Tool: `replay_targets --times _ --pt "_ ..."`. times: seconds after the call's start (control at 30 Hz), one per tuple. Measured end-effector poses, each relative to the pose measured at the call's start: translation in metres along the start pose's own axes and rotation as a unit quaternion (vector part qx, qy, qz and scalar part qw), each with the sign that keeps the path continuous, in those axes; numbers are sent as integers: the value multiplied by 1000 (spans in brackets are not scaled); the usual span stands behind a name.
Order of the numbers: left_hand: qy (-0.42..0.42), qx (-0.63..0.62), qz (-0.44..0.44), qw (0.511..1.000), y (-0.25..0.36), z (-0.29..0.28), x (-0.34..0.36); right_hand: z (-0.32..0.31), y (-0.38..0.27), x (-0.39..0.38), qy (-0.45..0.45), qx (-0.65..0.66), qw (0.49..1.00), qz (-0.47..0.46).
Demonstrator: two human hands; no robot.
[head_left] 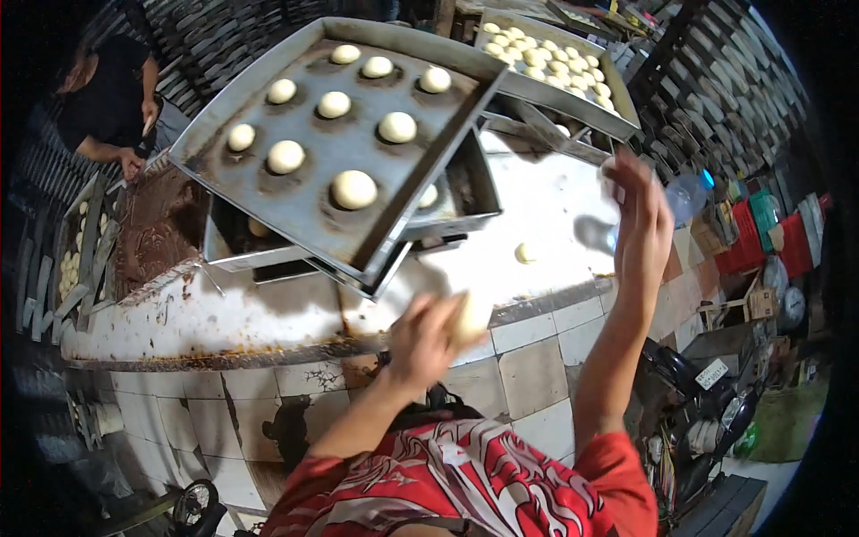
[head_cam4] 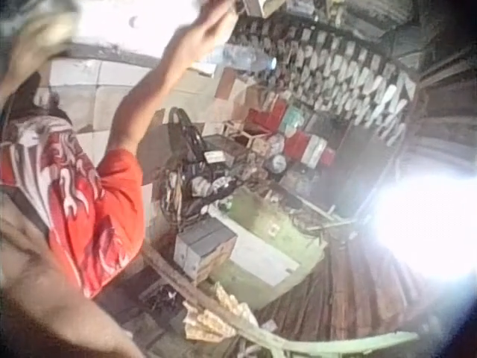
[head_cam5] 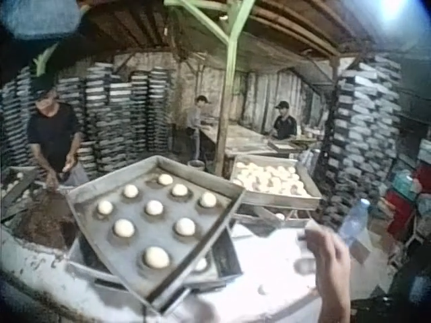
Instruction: Filling dough balls with chocolate paste and placing them on baking trays.
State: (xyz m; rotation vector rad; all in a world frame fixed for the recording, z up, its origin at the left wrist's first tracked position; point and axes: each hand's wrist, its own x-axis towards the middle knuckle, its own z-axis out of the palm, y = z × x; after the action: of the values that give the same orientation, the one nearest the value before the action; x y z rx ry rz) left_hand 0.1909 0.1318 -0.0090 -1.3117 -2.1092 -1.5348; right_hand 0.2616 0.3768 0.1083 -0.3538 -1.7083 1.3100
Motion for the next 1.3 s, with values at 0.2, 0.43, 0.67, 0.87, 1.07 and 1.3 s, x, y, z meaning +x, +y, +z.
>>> replay_targets --times 0.2,0.43,0.67,0.87,1.07,1.3 --pt "-141 10 -333 932 -41 45 -109 -86 47 -181 72 -57 956 278" --pt "222 -382 -480 758 28 -24 -144 85 30 -309 -309 33 924 225" --pt "373 -505 -458 629 -6 -139 -156 212 0 -282 -519 23 846 -118" --pt "374 -465 -464 655 -74 -192 -167 432 67 -274 -310 118 936 122" --pt "376 -427 -454 685 -181 -315 -156 559 171 -274 -239 -98 936 237" --pt "156 -241 -428 857 -225 -362 -111 672 53 -217 -474 -167 861 -78"
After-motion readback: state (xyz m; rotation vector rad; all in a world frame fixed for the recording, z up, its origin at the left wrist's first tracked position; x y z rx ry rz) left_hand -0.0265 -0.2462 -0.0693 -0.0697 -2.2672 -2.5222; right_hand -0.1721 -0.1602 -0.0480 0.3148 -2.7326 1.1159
